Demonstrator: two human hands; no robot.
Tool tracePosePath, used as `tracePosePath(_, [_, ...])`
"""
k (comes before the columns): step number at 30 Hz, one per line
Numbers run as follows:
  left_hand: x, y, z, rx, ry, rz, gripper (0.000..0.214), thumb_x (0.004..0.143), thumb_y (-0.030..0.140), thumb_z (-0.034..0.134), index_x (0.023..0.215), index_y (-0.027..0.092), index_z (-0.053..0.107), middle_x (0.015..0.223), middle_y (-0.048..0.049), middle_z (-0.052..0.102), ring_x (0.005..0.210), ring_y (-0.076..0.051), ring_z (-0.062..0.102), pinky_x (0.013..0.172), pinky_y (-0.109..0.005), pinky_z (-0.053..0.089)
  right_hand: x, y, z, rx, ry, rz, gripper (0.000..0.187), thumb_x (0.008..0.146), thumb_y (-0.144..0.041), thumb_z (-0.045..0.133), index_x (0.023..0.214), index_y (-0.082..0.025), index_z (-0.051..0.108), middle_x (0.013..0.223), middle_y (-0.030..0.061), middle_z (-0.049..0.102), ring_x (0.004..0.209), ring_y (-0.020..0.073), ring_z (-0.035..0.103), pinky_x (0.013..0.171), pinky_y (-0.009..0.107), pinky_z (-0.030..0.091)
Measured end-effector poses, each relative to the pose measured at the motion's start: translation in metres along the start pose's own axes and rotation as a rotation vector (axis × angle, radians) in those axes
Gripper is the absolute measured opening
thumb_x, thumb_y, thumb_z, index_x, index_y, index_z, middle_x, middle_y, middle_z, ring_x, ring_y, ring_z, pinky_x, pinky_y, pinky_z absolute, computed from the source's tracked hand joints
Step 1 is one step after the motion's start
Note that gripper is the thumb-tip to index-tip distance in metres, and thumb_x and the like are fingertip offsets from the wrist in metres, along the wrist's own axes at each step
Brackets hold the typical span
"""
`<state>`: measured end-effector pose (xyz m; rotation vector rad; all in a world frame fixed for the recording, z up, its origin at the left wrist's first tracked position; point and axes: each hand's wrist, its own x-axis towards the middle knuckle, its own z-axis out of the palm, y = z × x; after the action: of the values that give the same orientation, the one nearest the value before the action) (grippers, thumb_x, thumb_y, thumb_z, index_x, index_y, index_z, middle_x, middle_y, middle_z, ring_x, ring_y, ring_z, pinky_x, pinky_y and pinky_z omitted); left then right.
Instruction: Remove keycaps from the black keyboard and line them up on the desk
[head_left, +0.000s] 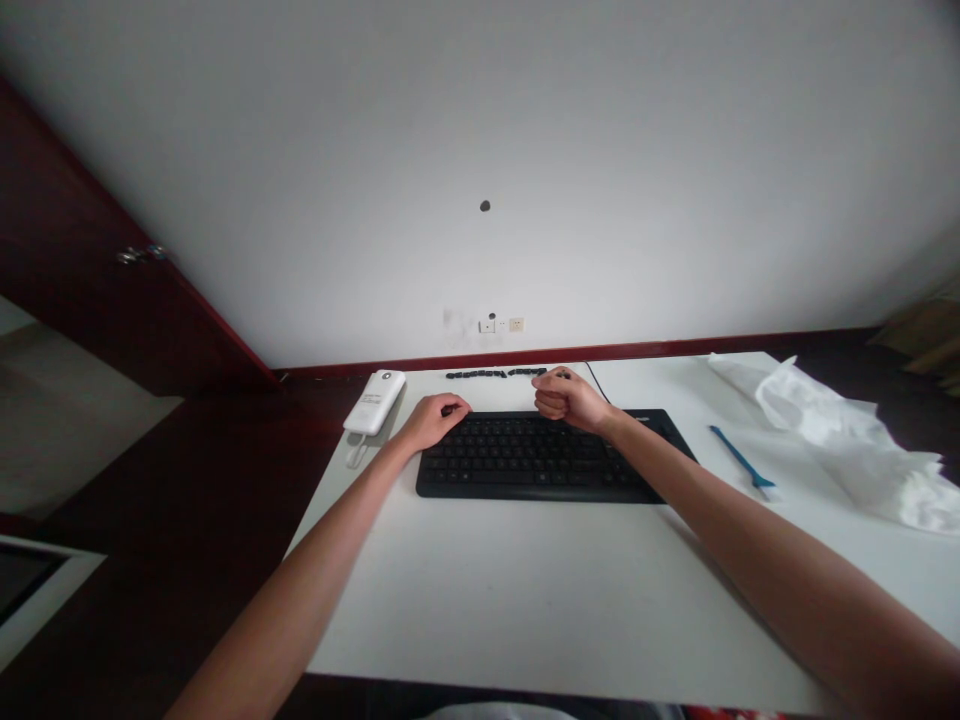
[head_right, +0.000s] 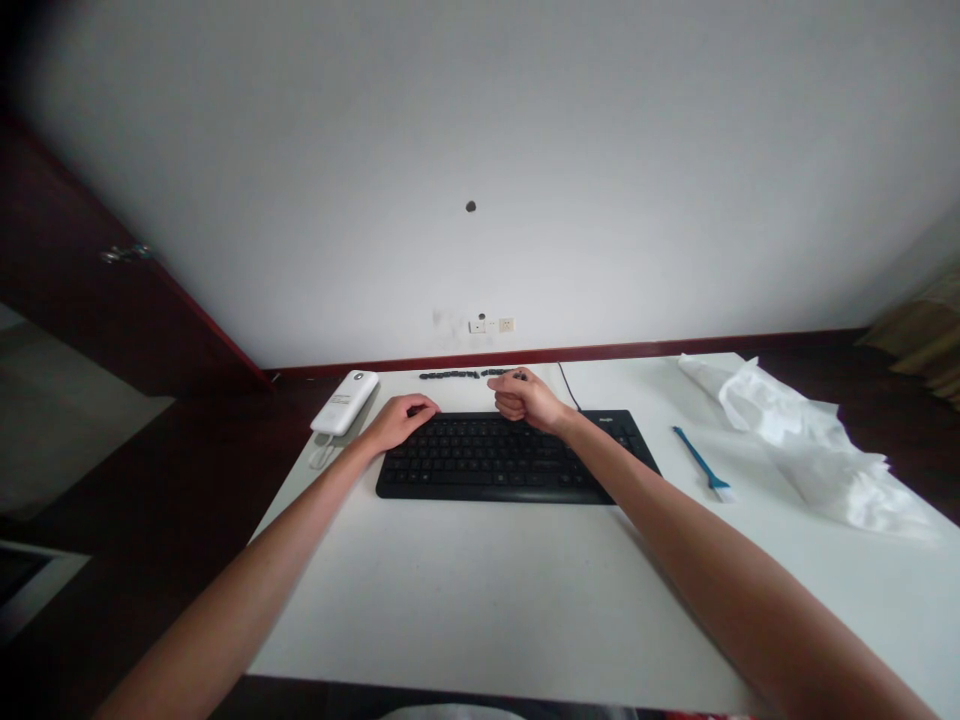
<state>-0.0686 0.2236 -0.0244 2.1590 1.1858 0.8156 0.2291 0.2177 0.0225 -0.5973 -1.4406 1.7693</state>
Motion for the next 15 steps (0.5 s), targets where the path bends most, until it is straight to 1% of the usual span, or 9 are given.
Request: tracePosePath(15, [-0.0003, 0.0028, -0.0006, -0.02, -0.007, -0.025, 0.029, 0.097, 0.043, 0.057, 0.096, 0.021, 0.077, 0.105, -0.0052, 0.078, 0.099, -0.023, 0.071, 0.092, -0.035, 0.054, 0.0008, 0.0094, 0.0001, -0.047, -0.031, -0.011, 0.056, 0.09, -0.035, 0.069, 0.051, -0.021, 0.03, 0.046, -0.0088, 0.024, 0.043, 0.0055, 0.019, 0.044, 0.026, 0.011])
